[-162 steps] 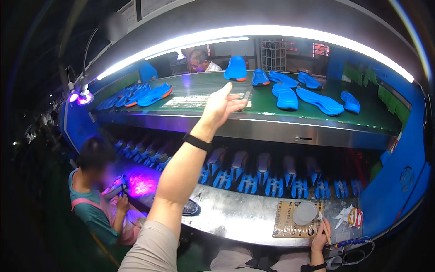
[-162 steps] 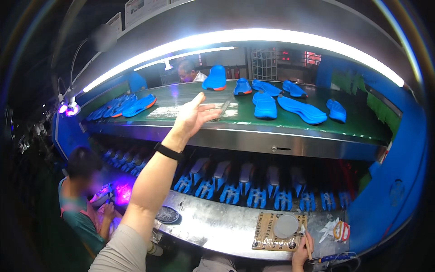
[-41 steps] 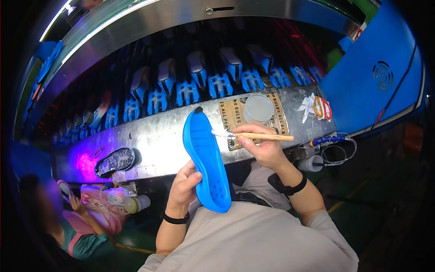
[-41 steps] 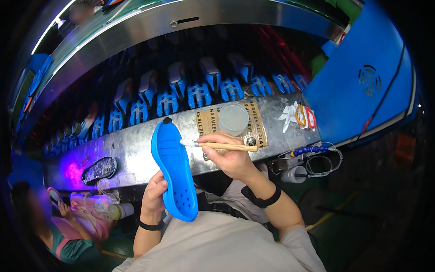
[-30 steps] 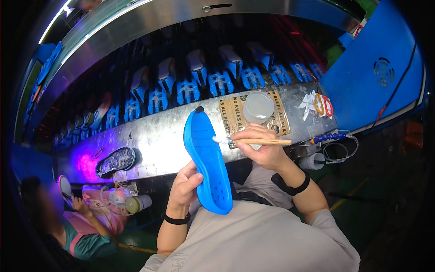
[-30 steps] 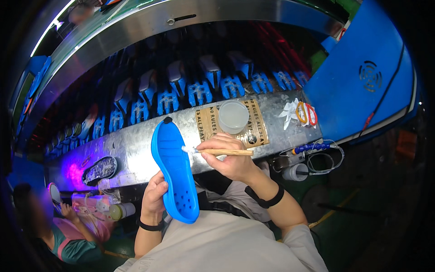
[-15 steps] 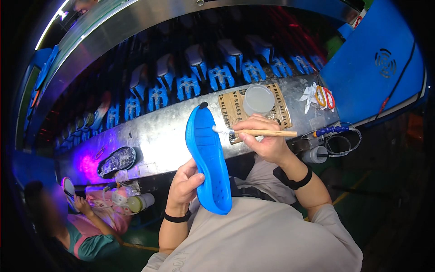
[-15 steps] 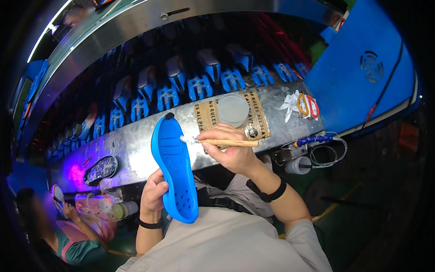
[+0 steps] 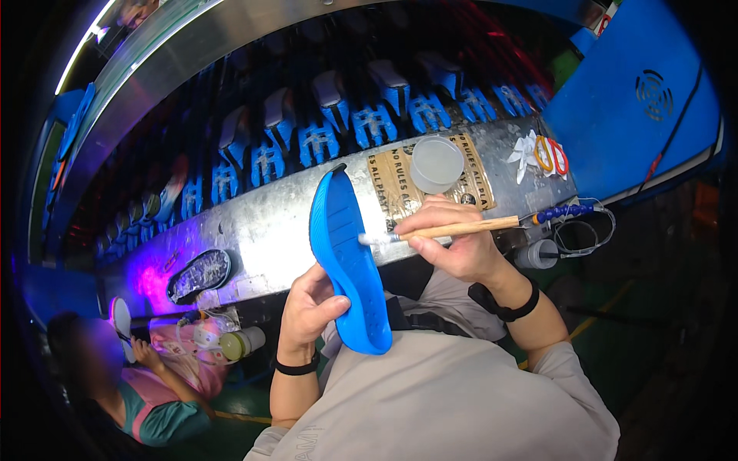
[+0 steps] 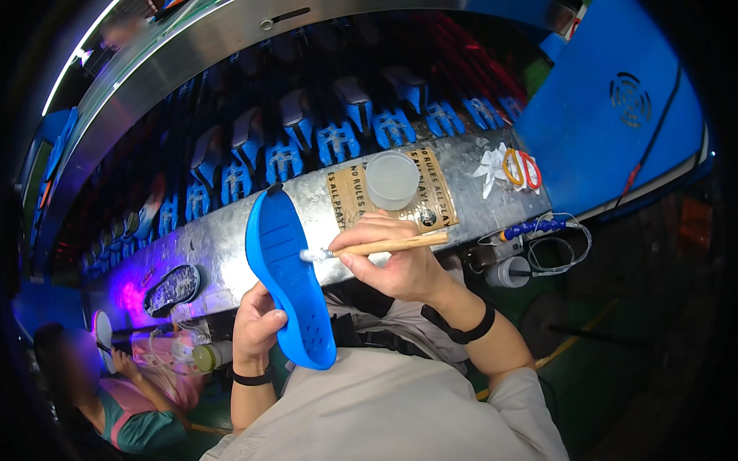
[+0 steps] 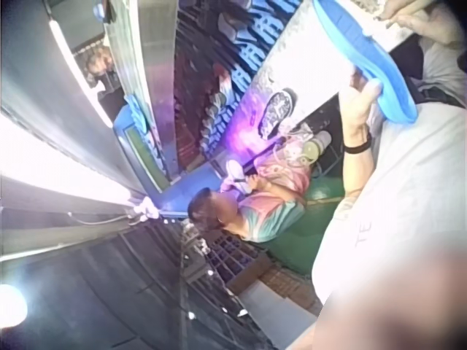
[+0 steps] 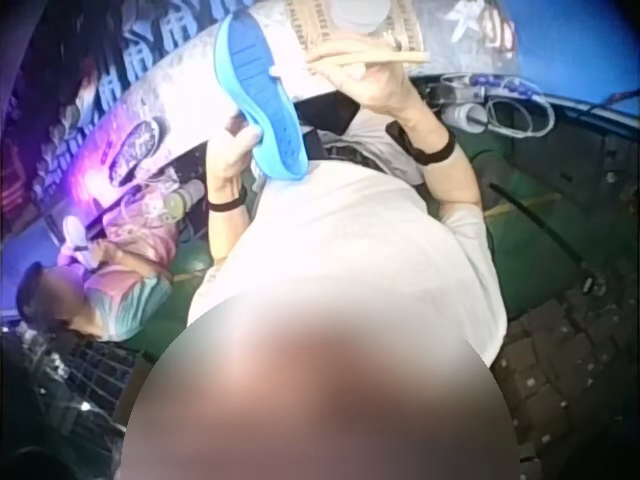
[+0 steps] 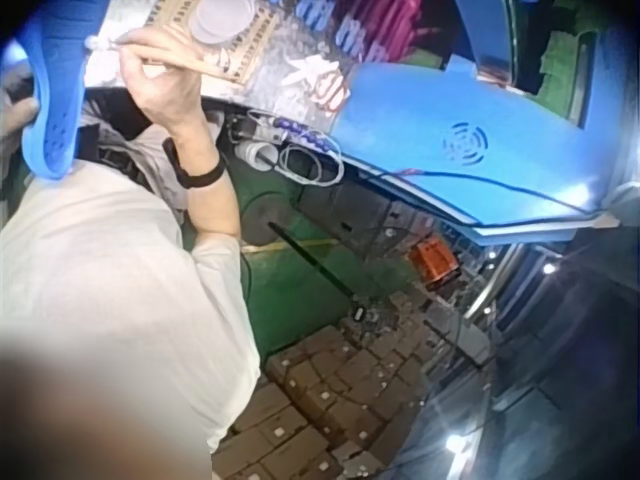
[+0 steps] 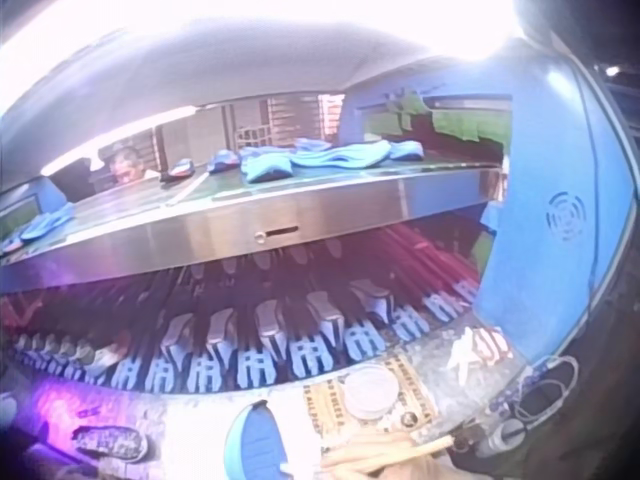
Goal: Applying adhesive to shoe soles with a brush and placing them onto a moving conveyor belt.
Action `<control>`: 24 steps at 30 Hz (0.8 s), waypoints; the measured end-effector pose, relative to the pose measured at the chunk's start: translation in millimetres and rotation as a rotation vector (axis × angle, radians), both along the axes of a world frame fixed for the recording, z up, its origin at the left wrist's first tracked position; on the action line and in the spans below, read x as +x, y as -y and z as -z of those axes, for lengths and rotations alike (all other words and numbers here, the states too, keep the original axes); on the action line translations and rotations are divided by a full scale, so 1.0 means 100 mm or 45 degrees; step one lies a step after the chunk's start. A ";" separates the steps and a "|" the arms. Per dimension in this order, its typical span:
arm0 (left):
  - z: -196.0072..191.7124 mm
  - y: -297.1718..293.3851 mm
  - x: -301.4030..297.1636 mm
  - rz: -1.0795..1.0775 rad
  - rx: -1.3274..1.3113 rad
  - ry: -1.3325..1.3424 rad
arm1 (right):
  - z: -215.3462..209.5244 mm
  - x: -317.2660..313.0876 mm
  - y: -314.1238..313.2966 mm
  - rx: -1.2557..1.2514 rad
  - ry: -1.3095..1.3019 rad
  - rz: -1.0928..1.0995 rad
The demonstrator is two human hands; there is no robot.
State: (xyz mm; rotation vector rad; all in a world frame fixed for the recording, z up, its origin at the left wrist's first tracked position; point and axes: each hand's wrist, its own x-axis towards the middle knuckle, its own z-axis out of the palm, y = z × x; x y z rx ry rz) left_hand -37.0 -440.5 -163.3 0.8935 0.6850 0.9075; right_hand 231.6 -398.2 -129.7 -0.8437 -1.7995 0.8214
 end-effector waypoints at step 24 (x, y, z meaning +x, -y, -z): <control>0.04 0.00 -0.13 -0.115 -0.066 0.025 | -0.06 -0.05 0.19 0.003 0.033 -0.196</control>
